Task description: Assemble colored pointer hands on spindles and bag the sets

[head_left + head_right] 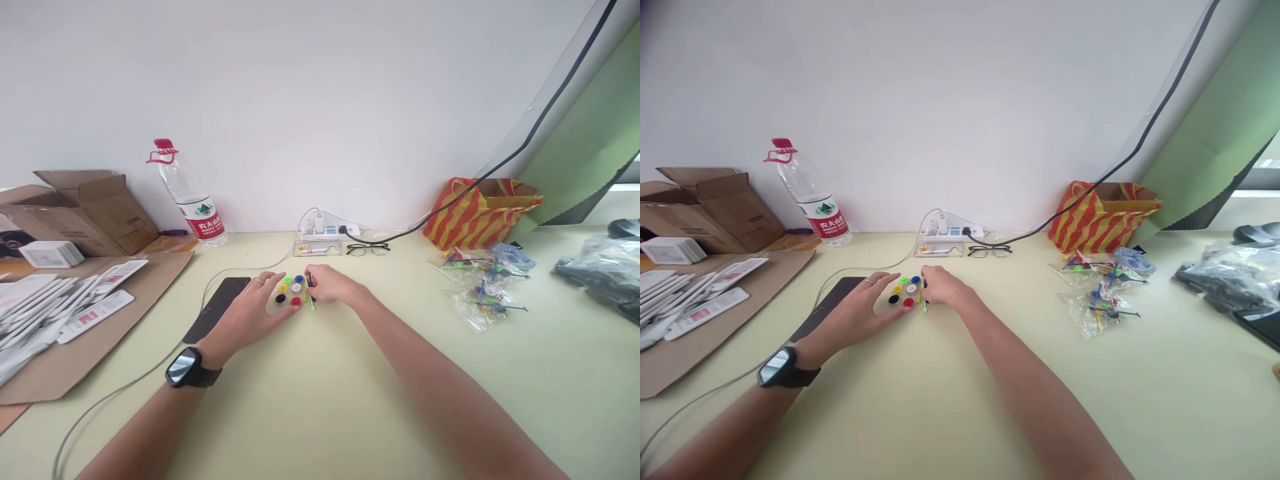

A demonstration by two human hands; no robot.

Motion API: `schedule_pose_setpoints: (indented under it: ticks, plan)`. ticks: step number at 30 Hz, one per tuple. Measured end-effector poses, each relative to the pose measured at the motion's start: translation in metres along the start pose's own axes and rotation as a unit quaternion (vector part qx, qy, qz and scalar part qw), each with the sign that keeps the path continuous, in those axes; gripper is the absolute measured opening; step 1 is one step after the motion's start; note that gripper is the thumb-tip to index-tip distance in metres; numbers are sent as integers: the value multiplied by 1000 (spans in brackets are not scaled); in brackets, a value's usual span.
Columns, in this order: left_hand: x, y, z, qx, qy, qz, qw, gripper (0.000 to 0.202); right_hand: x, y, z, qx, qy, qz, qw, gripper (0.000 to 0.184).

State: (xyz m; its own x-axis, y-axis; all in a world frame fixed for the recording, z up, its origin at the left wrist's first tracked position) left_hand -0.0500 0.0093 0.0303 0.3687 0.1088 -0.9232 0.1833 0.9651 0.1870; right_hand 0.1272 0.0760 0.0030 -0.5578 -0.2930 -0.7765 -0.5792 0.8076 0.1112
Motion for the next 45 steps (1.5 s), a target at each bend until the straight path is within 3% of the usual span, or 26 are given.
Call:
schedule_pose_setpoints:
  ticks: [3, 8, 11, 20, 26, 31, 35, 39, 45]
  plan:
    - [13, -2, 2, -27, 14, 3, 1000, 77, 4, 0, -4, -4, 6, 2, 1000, 24]
    - [37, 1, -5, -9, 3, -84, 996, 78, 8, 2, -5, -23, 1, 12, 1000, 25]
    - [43, 4, -11, -11, 0, -108, 994, 76, 11, 5, -4, -42, 0, 14, 999, 23]
    - [43, 10, -15, 1, -28, -83, 996, 73, 11, 5, -4, -69, 24, 23, 997, 16]
    - [42, 8, -20, -52, -36, -64, 996, 87, 4, 5, -4, -67, 16, 51, 996, 12]
    - [44, 8, -23, -85, -14, -89, 992, 91, 8, 4, -13, -78, 4, 83, 993, 11]
    - [47, 10, -25, -74, -12, -101, 992, 88, 9, 4, -19, -77, 5, 115, 990, 13]
    - [48, 10, -27, -65, -22, -85, 994, 89, 1, 5, -11, -58, 22, 131, 989, 9]
    - [44, 7, -22, -68, -7, -99, 993, 96, -1, 8, 6, -23, 71, 100, 992, 7]
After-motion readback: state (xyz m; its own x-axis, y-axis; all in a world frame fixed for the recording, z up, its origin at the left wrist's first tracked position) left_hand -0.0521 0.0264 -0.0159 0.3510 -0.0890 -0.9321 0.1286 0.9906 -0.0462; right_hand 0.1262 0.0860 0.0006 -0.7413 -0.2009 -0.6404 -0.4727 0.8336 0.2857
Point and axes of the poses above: each hand's wrist, its own y-axis towards the middle knuckle, its own x-axis out of the palm, z = x × y, the point moved 5 cm from there along y, towards the middle knuckle, and after that the axes turned 15 degrees about -x, right-handed, at the moved point
